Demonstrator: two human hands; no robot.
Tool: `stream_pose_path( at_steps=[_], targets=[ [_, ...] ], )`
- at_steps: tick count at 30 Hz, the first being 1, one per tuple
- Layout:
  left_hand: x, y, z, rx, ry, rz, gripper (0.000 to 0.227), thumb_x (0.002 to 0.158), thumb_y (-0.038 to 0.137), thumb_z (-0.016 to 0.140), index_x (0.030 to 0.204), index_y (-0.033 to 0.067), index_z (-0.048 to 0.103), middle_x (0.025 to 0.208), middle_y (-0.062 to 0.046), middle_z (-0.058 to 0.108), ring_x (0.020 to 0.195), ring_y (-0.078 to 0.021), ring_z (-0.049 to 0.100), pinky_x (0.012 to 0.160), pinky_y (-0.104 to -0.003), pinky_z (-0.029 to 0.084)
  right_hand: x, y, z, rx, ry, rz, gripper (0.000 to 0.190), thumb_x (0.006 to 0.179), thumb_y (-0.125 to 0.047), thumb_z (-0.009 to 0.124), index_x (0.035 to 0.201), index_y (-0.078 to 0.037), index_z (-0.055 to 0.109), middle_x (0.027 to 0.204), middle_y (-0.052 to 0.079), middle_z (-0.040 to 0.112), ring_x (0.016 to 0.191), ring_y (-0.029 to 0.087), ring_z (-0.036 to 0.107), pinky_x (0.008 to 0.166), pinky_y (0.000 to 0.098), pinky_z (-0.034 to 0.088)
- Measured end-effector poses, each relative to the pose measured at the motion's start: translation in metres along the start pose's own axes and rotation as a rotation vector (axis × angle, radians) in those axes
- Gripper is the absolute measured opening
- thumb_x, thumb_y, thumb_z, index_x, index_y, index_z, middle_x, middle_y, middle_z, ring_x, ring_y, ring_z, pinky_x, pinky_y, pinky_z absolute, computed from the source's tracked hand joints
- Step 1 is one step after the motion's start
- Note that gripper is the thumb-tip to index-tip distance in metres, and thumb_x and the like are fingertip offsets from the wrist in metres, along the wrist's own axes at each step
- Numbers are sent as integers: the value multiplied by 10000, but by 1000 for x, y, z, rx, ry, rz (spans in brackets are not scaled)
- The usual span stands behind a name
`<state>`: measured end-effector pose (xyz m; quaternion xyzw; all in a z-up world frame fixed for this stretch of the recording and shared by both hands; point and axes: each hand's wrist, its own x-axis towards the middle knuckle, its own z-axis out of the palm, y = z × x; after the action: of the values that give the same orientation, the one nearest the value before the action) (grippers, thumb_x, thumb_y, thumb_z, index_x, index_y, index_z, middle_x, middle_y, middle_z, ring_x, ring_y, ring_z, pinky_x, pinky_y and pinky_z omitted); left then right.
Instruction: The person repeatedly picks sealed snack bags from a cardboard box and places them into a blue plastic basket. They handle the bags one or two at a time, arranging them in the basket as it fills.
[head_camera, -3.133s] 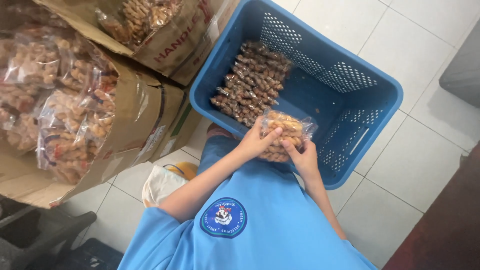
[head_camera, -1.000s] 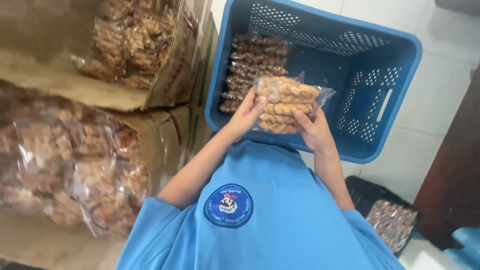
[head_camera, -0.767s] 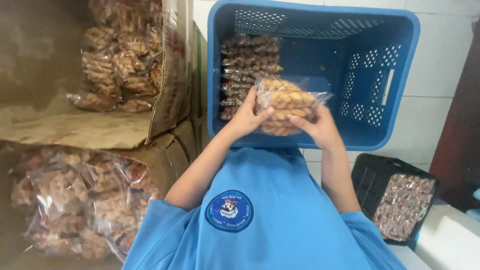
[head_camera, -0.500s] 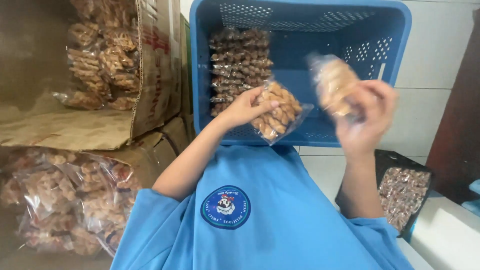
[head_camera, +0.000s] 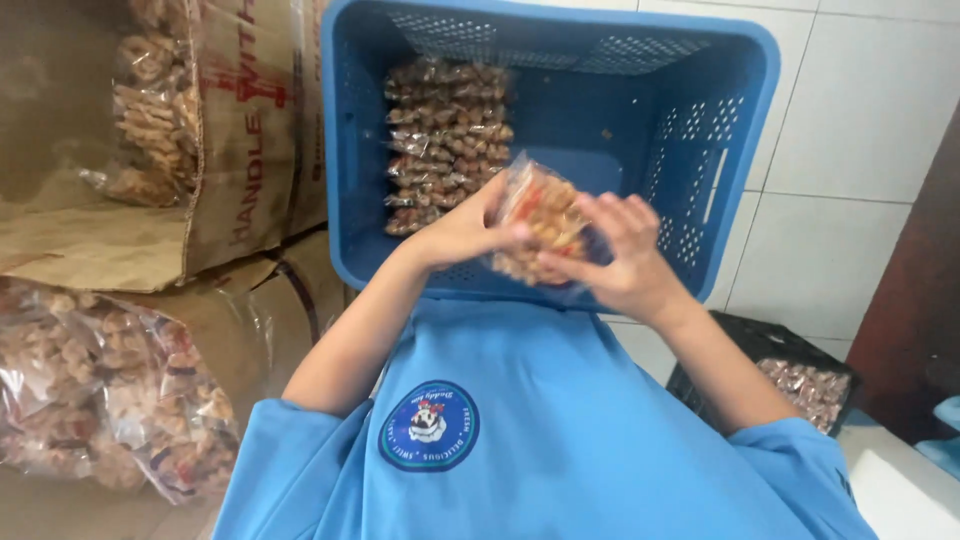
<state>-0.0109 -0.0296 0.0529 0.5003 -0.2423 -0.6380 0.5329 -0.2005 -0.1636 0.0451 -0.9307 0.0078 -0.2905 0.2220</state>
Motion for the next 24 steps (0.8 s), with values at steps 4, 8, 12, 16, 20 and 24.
stream_pose_path(
  at_steps=[4,8,12,16,20,24],
  targets=[
    [11,-21,-9,372,247,-75,780,617,451,854,1264,232,477,1167,-58,620,1165,-239,545,995,-419,421,-5,7,-9,223,-166,95,340,816,-137,561,1090,-295,685,1454,179,318,1383,350,202,1115,511,163],
    [28,-35,5,312,497,-99,838,604,422,862,1315,223,465,1220,-93,608,1201,-264,528,1022,-418,412,-31,26,-4,950,-25,892,1008,770,-108,641,1501,-162,-50,1547,211,47,1417,418,62,1076,632,142],
    [45,-44,21,262,425,-28,783,691,405,814,1339,160,447,1246,-202,569,1216,-366,496,1013,-498,399,-35,43,27,965,-64,853,985,812,-238,645,1506,-168,-49,1537,217,113,1414,395,117,1099,602,146],
    [55,-8,16,252,183,-6,907,663,360,821,1327,87,266,1274,-250,506,1195,-379,517,1018,-481,434,-22,65,41,1084,-132,746,983,864,-426,650,1502,-139,-41,1550,169,86,1434,308,195,1175,473,191],
    [88,0,-2,489,149,103,865,653,346,835,1289,113,297,1199,-125,606,1036,-255,674,848,-379,612,-13,101,39,1234,-255,889,1012,875,-243,707,1447,-252,-128,1533,260,176,1395,381,328,1116,484,372],
    [142,-108,-27,897,254,132,707,672,367,736,1247,127,402,1219,-120,527,1082,-286,564,687,-402,537,-104,144,77,512,-411,916,857,927,-305,622,1463,-74,-6,1466,269,318,1320,357,404,1080,398,310]
  ],
)
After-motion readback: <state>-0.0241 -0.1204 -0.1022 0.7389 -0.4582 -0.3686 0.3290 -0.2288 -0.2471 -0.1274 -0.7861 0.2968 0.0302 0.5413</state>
